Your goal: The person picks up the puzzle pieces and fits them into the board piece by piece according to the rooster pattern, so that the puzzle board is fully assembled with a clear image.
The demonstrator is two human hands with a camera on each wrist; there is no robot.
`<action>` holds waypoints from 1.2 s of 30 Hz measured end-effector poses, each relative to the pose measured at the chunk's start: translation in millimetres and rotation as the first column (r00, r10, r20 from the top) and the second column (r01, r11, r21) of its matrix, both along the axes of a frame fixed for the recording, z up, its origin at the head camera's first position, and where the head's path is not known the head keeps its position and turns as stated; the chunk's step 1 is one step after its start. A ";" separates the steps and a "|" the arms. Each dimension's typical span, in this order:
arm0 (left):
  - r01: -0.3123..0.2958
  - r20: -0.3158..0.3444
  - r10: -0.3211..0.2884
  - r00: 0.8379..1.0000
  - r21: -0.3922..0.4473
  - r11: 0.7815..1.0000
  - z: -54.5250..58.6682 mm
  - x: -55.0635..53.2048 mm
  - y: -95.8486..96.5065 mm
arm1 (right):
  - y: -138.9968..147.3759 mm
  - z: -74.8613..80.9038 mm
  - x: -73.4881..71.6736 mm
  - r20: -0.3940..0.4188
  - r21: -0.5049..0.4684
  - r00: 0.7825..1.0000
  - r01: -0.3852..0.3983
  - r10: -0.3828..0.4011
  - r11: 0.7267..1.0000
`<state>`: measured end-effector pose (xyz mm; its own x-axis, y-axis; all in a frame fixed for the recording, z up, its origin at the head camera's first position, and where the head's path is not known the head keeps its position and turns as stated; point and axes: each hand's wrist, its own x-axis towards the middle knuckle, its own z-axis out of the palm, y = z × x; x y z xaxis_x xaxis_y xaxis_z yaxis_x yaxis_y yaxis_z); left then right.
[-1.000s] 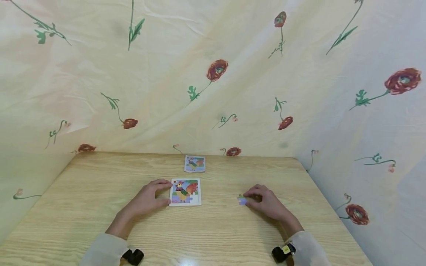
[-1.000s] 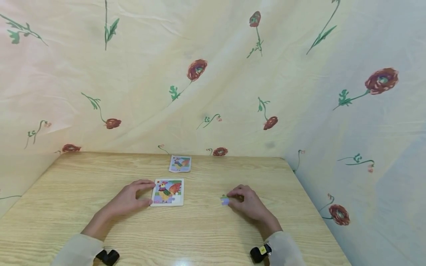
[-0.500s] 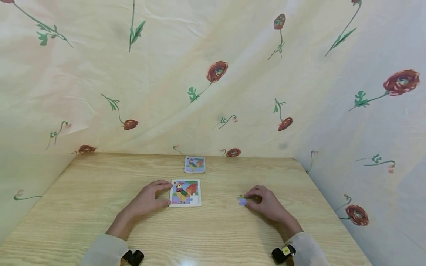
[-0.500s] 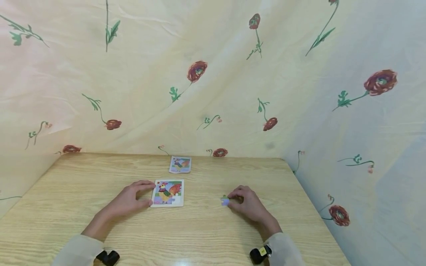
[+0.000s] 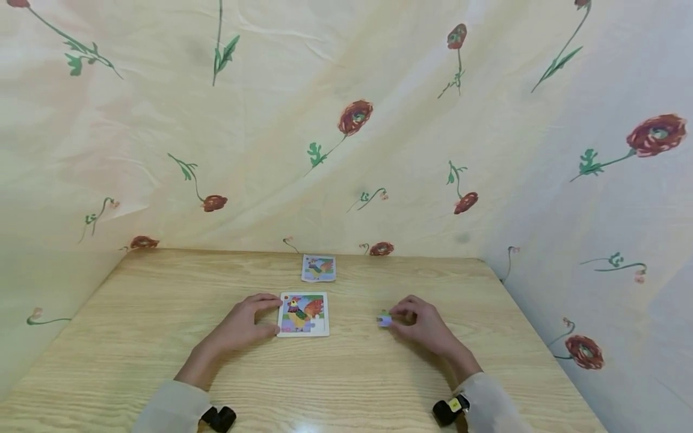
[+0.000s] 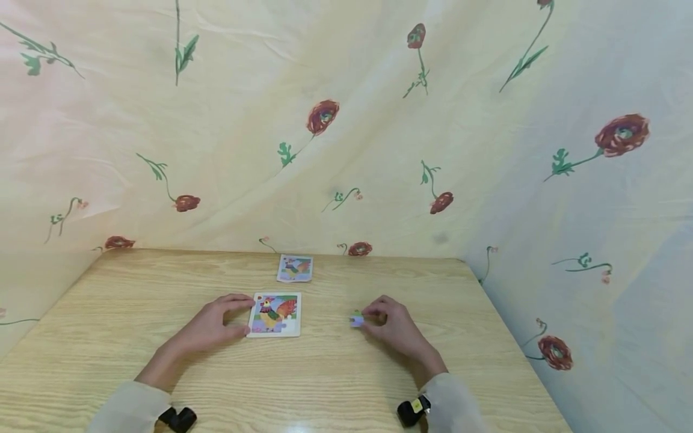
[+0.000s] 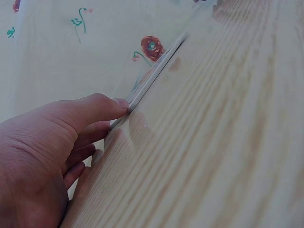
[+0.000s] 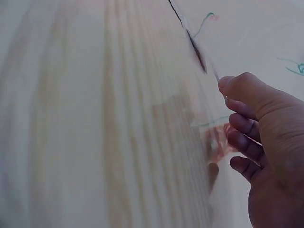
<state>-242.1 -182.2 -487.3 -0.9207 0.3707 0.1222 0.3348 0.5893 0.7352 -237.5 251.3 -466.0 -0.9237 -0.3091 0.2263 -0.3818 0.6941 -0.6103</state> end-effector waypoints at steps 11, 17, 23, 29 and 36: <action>0.012 0.001 -0.012 1.000 -0.006 1.000 0.3 0.1 -1.5 | -26.4 1.2 -5.2 -0.057 -0.042 0.998 -0.043 0.041 0.998; 0.009 -0.004 -0.009 1.000 -0.007 1.000 0.9 -0.2 -1.7 | -48.2 2.7 -8.3 -0.048 -0.070 0.996 -0.076 0.073 0.995; 0.011 0.001 -0.011 1.000 0.005 1.000 1.6 0.2 -2.1 | -67.9 4.0 -8.8 -0.021 -0.080 0.994 -0.108 0.106 0.991; 0.014 -0.001 -0.014 1.000 0.005 1.000 1.1 0.2 -1.8 | -81.4 3.5 -7.9 0.005 -0.087 0.994 -0.108 0.109 0.990; 0.011 0.017 -0.011 1.000 0.013 1.000 1.1 -0.2 0.2 | -90.5 1.2 -7.1 0.045 -0.104 0.992 -0.113 0.119 0.988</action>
<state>-242.3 -182.0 -486.2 -0.9187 0.3790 0.1112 0.3284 0.5764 0.7483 -244.6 160.7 -464.8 -0.8940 -0.3928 0.2156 -0.4229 0.5806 -0.6957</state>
